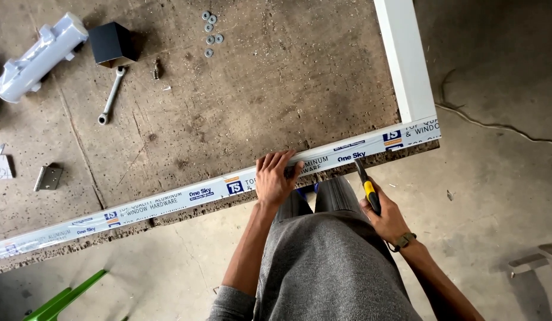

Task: Using a utility knife to score and cut the protective plastic film on an aluminum profile.

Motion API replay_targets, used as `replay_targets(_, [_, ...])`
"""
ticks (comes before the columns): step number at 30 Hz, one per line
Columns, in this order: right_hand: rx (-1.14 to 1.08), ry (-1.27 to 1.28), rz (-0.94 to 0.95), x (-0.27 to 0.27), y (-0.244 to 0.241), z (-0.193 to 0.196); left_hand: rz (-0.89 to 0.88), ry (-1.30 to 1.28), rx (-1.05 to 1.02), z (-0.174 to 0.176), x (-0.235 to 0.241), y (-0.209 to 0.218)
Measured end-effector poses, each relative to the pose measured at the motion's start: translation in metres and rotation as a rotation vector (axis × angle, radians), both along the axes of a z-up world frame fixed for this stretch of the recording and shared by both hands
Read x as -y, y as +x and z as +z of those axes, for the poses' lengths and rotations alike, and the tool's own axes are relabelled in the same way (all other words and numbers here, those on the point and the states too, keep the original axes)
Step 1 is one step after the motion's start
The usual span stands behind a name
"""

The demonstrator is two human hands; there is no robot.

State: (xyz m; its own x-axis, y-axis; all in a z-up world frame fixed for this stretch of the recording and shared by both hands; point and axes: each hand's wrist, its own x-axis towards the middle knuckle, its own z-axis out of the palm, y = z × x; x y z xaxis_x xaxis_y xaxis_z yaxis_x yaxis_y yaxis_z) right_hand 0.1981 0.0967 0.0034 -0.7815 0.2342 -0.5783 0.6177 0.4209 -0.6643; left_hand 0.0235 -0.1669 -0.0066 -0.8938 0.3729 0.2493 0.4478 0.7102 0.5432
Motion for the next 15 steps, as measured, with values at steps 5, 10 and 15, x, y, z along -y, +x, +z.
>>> replay_targets(5, [-0.146,0.05,-0.017,-0.001,0.012,-0.043,0.005,-0.009,-0.017,-0.003,0.001,0.0])
replay_targets(10, [-0.256,0.038,0.001,-0.001,0.005,-0.061,-0.002,-0.001,-0.021,-0.011,0.003,0.001])
replay_targets(15, [-0.109,-0.049,-0.032,0.005,0.013,-0.003,-0.02,-0.027,-0.004,-0.014,0.002,0.004])
